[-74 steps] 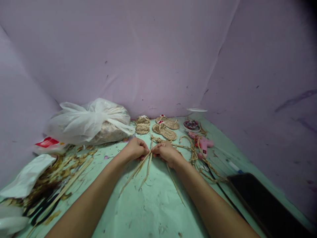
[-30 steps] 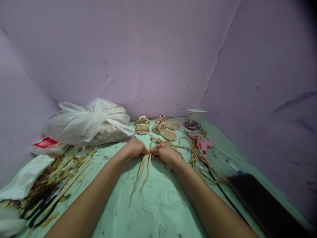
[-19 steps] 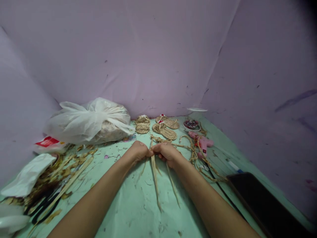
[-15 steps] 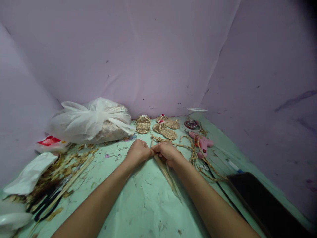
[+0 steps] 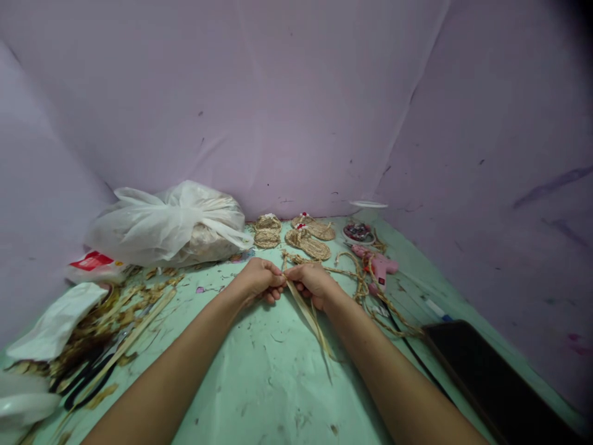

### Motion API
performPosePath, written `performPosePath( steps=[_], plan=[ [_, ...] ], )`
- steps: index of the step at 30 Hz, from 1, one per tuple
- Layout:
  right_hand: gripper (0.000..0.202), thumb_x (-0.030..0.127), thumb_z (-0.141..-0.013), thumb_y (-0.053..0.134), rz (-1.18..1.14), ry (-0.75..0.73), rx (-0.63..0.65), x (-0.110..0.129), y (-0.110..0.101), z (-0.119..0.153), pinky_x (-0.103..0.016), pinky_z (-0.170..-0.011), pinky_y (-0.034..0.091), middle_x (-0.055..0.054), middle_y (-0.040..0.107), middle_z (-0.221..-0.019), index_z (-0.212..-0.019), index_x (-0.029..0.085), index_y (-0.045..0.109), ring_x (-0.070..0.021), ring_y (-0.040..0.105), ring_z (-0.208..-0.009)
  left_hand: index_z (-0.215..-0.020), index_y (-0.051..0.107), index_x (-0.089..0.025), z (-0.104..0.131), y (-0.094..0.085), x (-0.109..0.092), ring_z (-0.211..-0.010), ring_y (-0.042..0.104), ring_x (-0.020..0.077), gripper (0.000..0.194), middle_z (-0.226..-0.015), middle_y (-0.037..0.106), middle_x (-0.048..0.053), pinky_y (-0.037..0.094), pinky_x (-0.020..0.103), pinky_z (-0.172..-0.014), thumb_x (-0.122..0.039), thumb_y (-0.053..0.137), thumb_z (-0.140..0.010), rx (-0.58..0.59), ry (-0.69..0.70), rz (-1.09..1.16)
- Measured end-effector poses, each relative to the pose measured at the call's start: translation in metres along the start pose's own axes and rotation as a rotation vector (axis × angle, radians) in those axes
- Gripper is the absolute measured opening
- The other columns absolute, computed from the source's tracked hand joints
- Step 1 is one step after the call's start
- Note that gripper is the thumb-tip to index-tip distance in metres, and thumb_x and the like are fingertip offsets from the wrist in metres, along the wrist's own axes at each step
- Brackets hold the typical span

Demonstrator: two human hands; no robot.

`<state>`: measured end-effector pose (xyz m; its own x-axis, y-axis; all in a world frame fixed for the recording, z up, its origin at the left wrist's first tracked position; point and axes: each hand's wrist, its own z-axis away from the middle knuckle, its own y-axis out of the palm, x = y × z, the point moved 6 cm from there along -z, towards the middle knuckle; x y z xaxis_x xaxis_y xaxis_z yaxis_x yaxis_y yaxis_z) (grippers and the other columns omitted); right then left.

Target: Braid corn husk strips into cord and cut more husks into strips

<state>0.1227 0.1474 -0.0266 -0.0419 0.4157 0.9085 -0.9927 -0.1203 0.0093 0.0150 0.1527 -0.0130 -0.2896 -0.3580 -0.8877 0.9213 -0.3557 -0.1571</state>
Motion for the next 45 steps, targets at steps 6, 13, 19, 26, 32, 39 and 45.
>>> performPosePath(
  steps=[6, 13, 19, 26, 32, 39, 45],
  plan=[
    [0.011, 0.018, -0.059, 0.053, -0.004, 0.016, -0.045, -0.001, -0.003, -0.002, -0.020, -0.032, 0.011, 0.006, 0.034, -0.033, -0.049, 0.013, 0.051, -0.0033, 0.022, -0.030, -0.078, 0.043, -0.017, 0.004, 0.000, -0.007, -0.029, 0.043, 0.0075, 0.017, -0.040, 0.048, -0.007, 0.030, 0.015, -0.029, -0.012, 0.053, -0.065, -0.112, 0.160, -0.148],
    [0.013, 0.015, -0.058, 0.052, 0.000, 0.005, -0.059, 0.003, -0.003, 0.001, -0.020, -0.031, 0.010, 0.006, 0.032, -0.032, -0.046, 0.013, 0.048, -0.0032, 0.022, -0.029, -0.074, 0.045, -0.017, 0.008, 0.002, -0.010, -0.027, 0.042, 0.0076, 0.005, -0.041, 0.044, -0.008, 0.029, 0.015, -0.028, -0.017, 0.046, -0.070, -0.068, 0.276, -0.239],
    [0.012, 0.015, -0.058, 0.052, -0.001, 0.010, -0.055, 0.000, -0.004, 0.000, -0.020, -0.032, 0.010, 0.006, 0.033, -0.032, -0.046, 0.013, 0.048, -0.0030, 0.021, -0.029, -0.070, 0.042, -0.018, 0.005, 0.005, -0.009, -0.027, 0.040, 0.0073, 0.001, -0.041, 0.042, -0.008, 0.028, 0.016, -0.028, -0.018, 0.043, -0.070, -0.060, 0.360, -0.324],
    [0.014, 0.018, -0.055, 0.054, 0.007, -0.031, -0.064, -0.001, -0.005, -0.003, -0.020, -0.032, 0.011, 0.006, 0.033, -0.034, -0.045, 0.014, 0.046, -0.0033, 0.023, -0.031, -0.077, 0.038, -0.021, 0.003, 0.003, -0.005, -0.029, 0.040, 0.0088, 0.006, -0.044, 0.043, -0.008, 0.027, 0.018, -0.033, -0.018, 0.035, -0.073, -0.081, 0.295, -0.340],
    [0.016, 0.017, -0.054, 0.055, 0.022, -0.028, -0.105, -0.001, -0.006, -0.002, -0.019, -0.032, 0.011, 0.006, 0.033, -0.035, -0.044, 0.015, 0.043, -0.0035, 0.025, -0.031, -0.073, 0.048, -0.018, 0.009, -0.001, -0.017, -0.058, 0.050, 0.0150, 0.008, -0.063, 0.055, 0.003, 0.030, 0.023, -0.051, -0.016, 0.042, -0.069, -0.433, 0.409, -0.694],
    [0.017, 0.027, -0.056, 0.059, 0.019, -0.100, 0.004, 0.001, -0.004, -0.001, -0.019, -0.033, 0.012, 0.007, 0.033, -0.035, -0.050, 0.015, 0.048, -0.0032, 0.024, -0.032, -0.075, 0.050, -0.018, 0.009, 0.002, -0.014, -0.060, 0.049, 0.0166, 0.009, -0.064, 0.056, 0.004, 0.029, 0.024, -0.053, -0.018, 0.045, -0.068, -0.457, 0.395, -0.721],
    [0.006, 0.019, -0.054, 0.054, 0.015, -0.080, 0.029, 0.000, -0.005, -0.002, -0.019, -0.034, 0.009, 0.009, 0.029, -0.033, -0.052, 0.014, 0.050, -0.0027, 0.018, -0.031, -0.063, 0.045, -0.018, 0.003, 0.000, -0.013, -0.041, 0.038, 0.0085, 0.002, -0.047, 0.041, -0.004, 0.024, 0.020, -0.042, -0.016, 0.044, -0.064, -0.279, 0.337, -0.380]
  ],
)
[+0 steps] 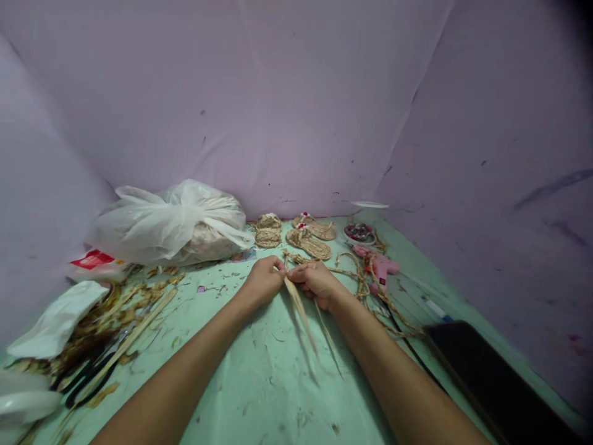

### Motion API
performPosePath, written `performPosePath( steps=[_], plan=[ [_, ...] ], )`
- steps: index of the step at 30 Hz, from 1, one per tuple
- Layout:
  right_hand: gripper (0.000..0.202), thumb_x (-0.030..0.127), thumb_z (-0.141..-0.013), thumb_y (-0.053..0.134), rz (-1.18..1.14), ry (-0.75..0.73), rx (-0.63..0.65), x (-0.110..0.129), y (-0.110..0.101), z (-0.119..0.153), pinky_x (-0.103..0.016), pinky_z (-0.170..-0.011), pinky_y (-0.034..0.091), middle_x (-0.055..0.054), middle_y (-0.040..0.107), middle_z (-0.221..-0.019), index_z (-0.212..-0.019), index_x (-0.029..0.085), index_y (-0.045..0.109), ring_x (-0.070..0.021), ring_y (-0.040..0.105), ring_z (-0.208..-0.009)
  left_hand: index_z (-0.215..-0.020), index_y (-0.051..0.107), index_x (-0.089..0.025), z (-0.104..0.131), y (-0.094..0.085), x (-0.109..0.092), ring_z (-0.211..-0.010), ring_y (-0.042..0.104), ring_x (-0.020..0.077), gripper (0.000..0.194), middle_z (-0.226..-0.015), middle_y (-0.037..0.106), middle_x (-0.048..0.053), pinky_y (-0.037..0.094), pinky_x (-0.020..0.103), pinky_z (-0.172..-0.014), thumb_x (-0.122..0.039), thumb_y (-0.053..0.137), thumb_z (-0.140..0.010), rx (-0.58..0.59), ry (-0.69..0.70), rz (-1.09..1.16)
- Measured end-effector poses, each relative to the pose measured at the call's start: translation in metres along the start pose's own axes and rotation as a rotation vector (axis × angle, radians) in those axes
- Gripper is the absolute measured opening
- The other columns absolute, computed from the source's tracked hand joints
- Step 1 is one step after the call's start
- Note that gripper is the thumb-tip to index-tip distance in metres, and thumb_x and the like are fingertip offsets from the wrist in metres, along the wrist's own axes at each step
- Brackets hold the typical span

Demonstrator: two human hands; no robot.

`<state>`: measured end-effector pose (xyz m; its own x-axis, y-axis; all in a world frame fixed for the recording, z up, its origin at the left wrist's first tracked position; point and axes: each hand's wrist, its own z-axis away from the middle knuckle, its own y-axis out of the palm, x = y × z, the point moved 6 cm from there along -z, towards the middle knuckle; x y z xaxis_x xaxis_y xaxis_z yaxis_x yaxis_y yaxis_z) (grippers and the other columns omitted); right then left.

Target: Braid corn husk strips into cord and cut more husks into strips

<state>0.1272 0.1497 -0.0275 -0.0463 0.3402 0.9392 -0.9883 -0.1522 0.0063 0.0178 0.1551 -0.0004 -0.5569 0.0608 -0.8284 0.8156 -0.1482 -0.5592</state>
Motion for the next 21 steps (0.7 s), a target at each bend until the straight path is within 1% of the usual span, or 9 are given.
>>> performPosePath(
  steps=[3, 5, 7, 9, 12, 17, 21],
  plan=[
    [0.005, 0.018, -0.055, 0.055, 0.055, 0.023, -0.024, 0.001, -0.003, 0.000, -0.019, -0.034, 0.010, 0.008, 0.030, -0.031, -0.053, 0.014, 0.053, -0.0033, 0.019, -0.030, -0.062, 0.043, -0.018, 0.001, 0.006, 0.005, -0.030, 0.028, 0.0052, 0.005, -0.039, 0.033, -0.008, 0.018, 0.019, -0.035, -0.013, 0.044, -0.062, 0.161, -0.184, 0.260],
    [0.004, 0.017, -0.055, 0.055, 0.089, 0.025, -0.040, 0.002, -0.006, 0.001, -0.019, -0.034, 0.012, 0.007, 0.035, -0.033, -0.056, 0.012, 0.056, -0.0034, 0.022, -0.031, -0.061, 0.044, -0.017, 0.002, 0.008, 0.008, -0.028, 0.028, 0.0047, 0.005, -0.038, 0.034, -0.008, 0.018, 0.018, -0.032, -0.013, 0.047, -0.061, 0.226, -0.259, 0.335],
    [0.003, 0.015, -0.054, 0.056, 0.097, 0.013, -0.049, 0.003, -0.007, 0.001, -0.019, -0.035, 0.015, 0.006, 0.039, -0.035, -0.055, 0.012, 0.056, -0.0033, 0.025, -0.032, -0.061, 0.046, -0.016, 0.002, 0.008, 0.010, -0.028, 0.033, 0.0054, 0.004, -0.038, 0.037, -0.007, 0.020, 0.017, -0.031, -0.015, 0.050, -0.060, 0.273, -0.288, 0.356],
    [0.003, 0.014, -0.055, 0.055, 0.095, 0.003, -0.048, 0.004, -0.007, 0.001, -0.019, -0.035, 0.015, 0.006, 0.039, -0.035, -0.054, 0.012, 0.056, -0.0032, 0.025, -0.032, -0.061, 0.047, -0.016, 0.001, 0.009, 0.012, -0.029, 0.037, 0.0060, 0.005, -0.040, 0.041, -0.005, 0.022, 0.017, -0.031, -0.017, 0.052, -0.060, 0.303, -0.282, 0.357],
    [0.004, 0.016, -0.056, 0.055, 0.096, -0.011, -0.042, 0.004, -0.007, 0.001, -0.019, -0.034, 0.014, 0.006, 0.038, -0.034, -0.055, 0.012, 0.057, -0.0035, 0.025, -0.031, -0.060, 0.046, -0.016, 0.000, 0.010, 0.013, -0.028, 0.036, 0.0057, 0.006, -0.039, 0.041, -0.006, 0.022, 0.017, -0.031, -0.016, 0.052, -0.060, 0.281, -0.280, 0.341],
    [0.007, 0.018, -0.056, 0.054, 0.107, -0.010, -0.028, 0.002, -0.005, 0.000, -0.019, -0.033, 0.013, 0.007, 0.035, -0.033, -0.057, 0.012, 0.057, -0.0040, 0.025, -0.030, -0.058, 0.046, -0.016, -0.002, 0.007, 0.011, -0.025, 0.026, 0.0048, 0.006, -0.033, 0.032, -0.008, 0.016, 0.018, -0.031, -0.012, 0.049, -0.056, 0.143, -0.243, 0.215],
    [0.005, 0.017, -0.055, 0.054, 0.117, -0.018, -0.043, 0.003, -0.004, 0.001, -0.019, -0.033, 0.013, 0.007, 0.036, -0.034, -0.056, 0.013, 0.056, -0.0040, 0.026, -0.030, -0.055, 0.050, -0.015, -0.004, 0.005, 0.008, -0.030, 0.028, 0.0054, 0.002, -0.034, 0.032, -0.007, 0.018, 0.019, -0.034, -0.014, 0.049, -0.055, 0.111, -0.181, 0.087]
  ],
)
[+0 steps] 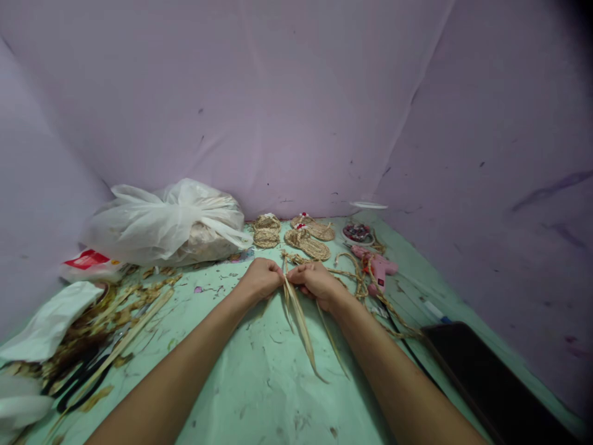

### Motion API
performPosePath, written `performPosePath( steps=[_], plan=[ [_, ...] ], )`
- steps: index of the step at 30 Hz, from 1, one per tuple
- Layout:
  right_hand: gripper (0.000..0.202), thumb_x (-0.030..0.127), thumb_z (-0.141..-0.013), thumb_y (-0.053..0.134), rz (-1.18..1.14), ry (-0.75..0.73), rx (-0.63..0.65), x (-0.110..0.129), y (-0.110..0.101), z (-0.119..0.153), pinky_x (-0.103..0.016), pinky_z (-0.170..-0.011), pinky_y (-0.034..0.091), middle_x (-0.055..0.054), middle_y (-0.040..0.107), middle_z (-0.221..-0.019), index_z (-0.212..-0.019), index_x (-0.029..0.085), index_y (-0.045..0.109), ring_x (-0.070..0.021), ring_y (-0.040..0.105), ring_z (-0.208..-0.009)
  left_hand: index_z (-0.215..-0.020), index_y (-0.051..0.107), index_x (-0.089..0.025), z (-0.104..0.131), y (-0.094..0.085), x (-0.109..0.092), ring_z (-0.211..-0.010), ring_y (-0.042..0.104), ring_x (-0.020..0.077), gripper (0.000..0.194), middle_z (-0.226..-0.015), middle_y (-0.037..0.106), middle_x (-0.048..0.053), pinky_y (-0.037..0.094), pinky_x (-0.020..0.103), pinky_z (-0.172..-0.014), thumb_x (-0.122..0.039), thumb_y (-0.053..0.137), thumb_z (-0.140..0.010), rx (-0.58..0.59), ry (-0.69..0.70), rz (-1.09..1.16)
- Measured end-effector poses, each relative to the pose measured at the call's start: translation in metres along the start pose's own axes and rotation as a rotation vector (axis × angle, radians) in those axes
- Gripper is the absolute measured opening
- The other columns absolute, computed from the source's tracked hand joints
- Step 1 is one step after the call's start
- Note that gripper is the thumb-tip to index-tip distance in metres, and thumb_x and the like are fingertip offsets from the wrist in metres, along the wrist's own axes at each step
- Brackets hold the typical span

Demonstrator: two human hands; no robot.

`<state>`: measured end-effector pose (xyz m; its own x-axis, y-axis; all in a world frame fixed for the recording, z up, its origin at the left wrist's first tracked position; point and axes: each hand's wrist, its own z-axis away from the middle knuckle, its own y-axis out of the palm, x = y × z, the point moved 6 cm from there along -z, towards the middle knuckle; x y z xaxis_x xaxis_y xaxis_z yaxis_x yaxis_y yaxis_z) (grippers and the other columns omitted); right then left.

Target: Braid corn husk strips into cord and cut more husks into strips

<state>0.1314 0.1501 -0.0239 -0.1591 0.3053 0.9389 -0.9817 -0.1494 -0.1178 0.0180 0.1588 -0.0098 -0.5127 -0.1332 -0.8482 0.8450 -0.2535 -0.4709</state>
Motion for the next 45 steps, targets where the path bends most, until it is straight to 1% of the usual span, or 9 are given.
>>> performPosePath(
  steps=[7, 12, 16, 20, 26, 31, 34, 40, 45],
  plan=[
    [0.005, 0.012, -0.052, 0.047, -0.020, 0.001, 0.060, -0.001, 0.007, 0.001, -0.019, -0.034, 0.013, 0.007, 0.033, -0.033, -0.048, 0.014, 0.048, -0.0036, 0.023, -0.030, -0.049, 0.050, -0.014, 0.002, -0.003, -0.009, -0.043, 0.036, 0.0064, 0.003, -0.044, 0.044, -0.003, 0.024, 0.018, -0.040, -0.013, 0.050, -0.052, -0.122, 0.165, -0.120],
    [0.005, 0.011, -0.051, 0.047, -0.073, 0.019, 0.029, -0.004, 0.004, -0.001, -0.019, -0.037, 0.024, 0.005, 0.041, -0.037, -0.054, 0.014, 0.051, -0.0062, 0.033, -0.034, -0.057, 0.046, -0.017, 0.003, 0.004, 0.002, -0.029, 0.029, 0.0058, 0.002, -0.036, 0.035, -0.007, 0.018, 0.019, -0.033, -0.015, 0.046, -0.058, 0.117, -0.020, 0.177],
    [0.004, 0.012, -0.053, 0.047, -0.042, 0.030, 0.028, -0.002, 0.003, -0.001, -0.019, -0.036, 0.018, 0.006, 0.037, -0.036, -0.054, 0.015, 0.050, -0.0051, 0.027, -0.033, -0.060, 0.047, -0.017, 0.004, 0.004, 0.004, -0.029, 0.034, 0.0064, 0.004, -0.040, 0.043, -0.005, 0.018, 0.018, -0.031, -0.015, 0.049, -0.057, 0.202, -0.093, 0.276],
    [0.003, 0.012, -0.055, 0.048, -0.001, 0.052, 0.026, -0.001, 0.003, 0.001, -0.019, -0.035, 0.013, 0.006, 0.036, -0.035, -0.054, 0.015, 0.049, -0.0046, 0.027, -0.032, -0.056, 0.045, -0.017, 0.001, 0.004, 0.005, -0.028, 0.030, 0.0056, 0.005, -0.036, 0.039, -0.006, 0.017, 0.018, -0.032, -0.015, 0.050, -0.056, 0.118, -0.051, 0.217],
    [0.005, 0.011, -0.054, 0.047, -0.023, 0.052, 0.041, -0.005, 0.004, -0.001, -0.019, -0.034, 0.013, 0.006, 0.038, -0.037, -0.055, 0.015, 0.049, -0.0044, 0.025, -0.032, -0.048, 0.049, -0.013, -0.005, 0.002, -0.003, -0.042, 0.038, 0.0052, 0.005, -0.043, 0.046, -0.003, 0.026, 0.017, -0.041, -0.009, 0.053, -0.049, -0.073, 0.204, 0.052],
    [0.006, 0.010, -0.052, 0.046, -0.030, 0.012, 0.013, -0.003, 0.002, -0.002, -0.019, -0.036, 0.020, 0.006, 0.037, -0.036, -0.050, 0.015, 0.048, -0.0058, 0.031, -0.035, -0.052, 0.047, -0.016, 0.001, 0.006, 0.002, -0.032, 0.025, 0.0044, 0.004, -0.035, 0.034, -0.007, 0.016, 0.019, -0.035, -0.014, 0.049, -0.055, 0.067, 0.003, 0.196],
    [0.005, 0.011, -0.052, 0.047, 0.005, -0.036, 0.018, -0.002, 0.002, -0.002, -0.019, -0.037, 0.022, 0.006, 0.038, -0.037, -0.050, 0.014, 0.050, -0.0062, 0.031, -0.036, -0.049, 0.045, -0.016, 0.005, 0.002, 0.000, -0.030, 0.021, 0.0038, 0.008, -0.034, 0.032, -0.007, 0.013, 0.020, -0.034, -0.013, 0.050, -0.055, 0.035, -0.081, 0.212],
    [0.010, 0.017, -0.057, 0.050, 0.292, -0.154, -0.041, 0.005, -0.001, -0.002, -0.019, -0.042, 0.028, 0.003, 0.049, -0.044, -0.056, 0.013, 0.060, -0.0072, 0.037, -0.041, -0.041, 0.035, -0.017, 0.002, 0.000, 0.003, -0.033, 0.018, 0.0036, 0.018, -0.034, 0.024, -0.007, 0.010, 0.022, -0.036, -0.009, 0.049, -0.049, -0.038, -0.155, 0.124],
    [0.012, 0.023, -0.056, 0.058, 0.731, -0.217, -0.230, 0.029, -0.011, 0.012, -0.021, -0.047, 0.030, -0.002, 0.059, -0.052, -0.060, 0.017, 0.068, -0.0127, 0.050, -0.053, -0.043, 0.041, -0.015, -0.005, 0.004, 0.005, -0.036, 0.021, 0.0044, 0.012, -0.036, 0.026, -0.006, 0.011, 0.022, -0.039, -0.005, 0.046, -0.047, -0.069, -0.047, 0.039]
  ],
)
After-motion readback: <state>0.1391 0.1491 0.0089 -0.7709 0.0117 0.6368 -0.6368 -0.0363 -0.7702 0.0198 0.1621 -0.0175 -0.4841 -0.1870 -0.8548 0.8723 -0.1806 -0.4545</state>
